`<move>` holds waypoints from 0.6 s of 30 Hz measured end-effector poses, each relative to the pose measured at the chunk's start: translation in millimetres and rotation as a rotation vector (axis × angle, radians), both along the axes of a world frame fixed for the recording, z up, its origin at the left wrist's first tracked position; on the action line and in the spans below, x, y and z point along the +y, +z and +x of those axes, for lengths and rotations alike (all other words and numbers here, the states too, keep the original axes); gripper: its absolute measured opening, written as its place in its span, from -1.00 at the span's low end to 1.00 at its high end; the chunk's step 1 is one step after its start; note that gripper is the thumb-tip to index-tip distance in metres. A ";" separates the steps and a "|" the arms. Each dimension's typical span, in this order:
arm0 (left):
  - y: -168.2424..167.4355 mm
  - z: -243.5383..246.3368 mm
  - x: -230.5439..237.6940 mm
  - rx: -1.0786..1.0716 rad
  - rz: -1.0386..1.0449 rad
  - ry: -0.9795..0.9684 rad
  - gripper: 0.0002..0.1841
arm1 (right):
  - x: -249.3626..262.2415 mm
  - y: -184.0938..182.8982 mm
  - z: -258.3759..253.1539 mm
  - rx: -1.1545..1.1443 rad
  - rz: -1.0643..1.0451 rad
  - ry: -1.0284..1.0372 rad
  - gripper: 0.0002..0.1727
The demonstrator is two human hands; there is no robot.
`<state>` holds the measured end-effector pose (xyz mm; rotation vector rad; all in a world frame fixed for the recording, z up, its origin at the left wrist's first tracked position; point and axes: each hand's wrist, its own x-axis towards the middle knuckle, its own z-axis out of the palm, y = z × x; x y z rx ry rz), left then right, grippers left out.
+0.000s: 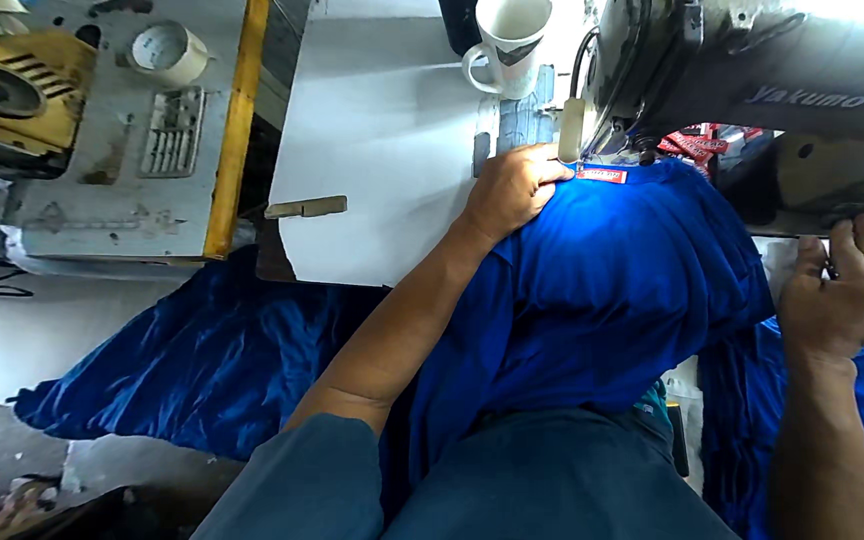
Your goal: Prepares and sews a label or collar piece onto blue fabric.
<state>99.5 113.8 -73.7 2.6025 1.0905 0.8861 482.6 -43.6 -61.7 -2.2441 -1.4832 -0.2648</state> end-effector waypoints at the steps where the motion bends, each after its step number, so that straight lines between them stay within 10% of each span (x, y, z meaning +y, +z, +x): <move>1: -0.5 -0.1 0.3 -0.006 -0.004 -0.007 -0.66 | -1.0 -0.3 -0.4 -0.002 0.003 0.002 -0.44; 18: 0.6 1.0 -1.5 -0.017 -0.018 0.010 -0.65 | -2.4 1.3 -4.1 0.038 0.111 0.020 -0.18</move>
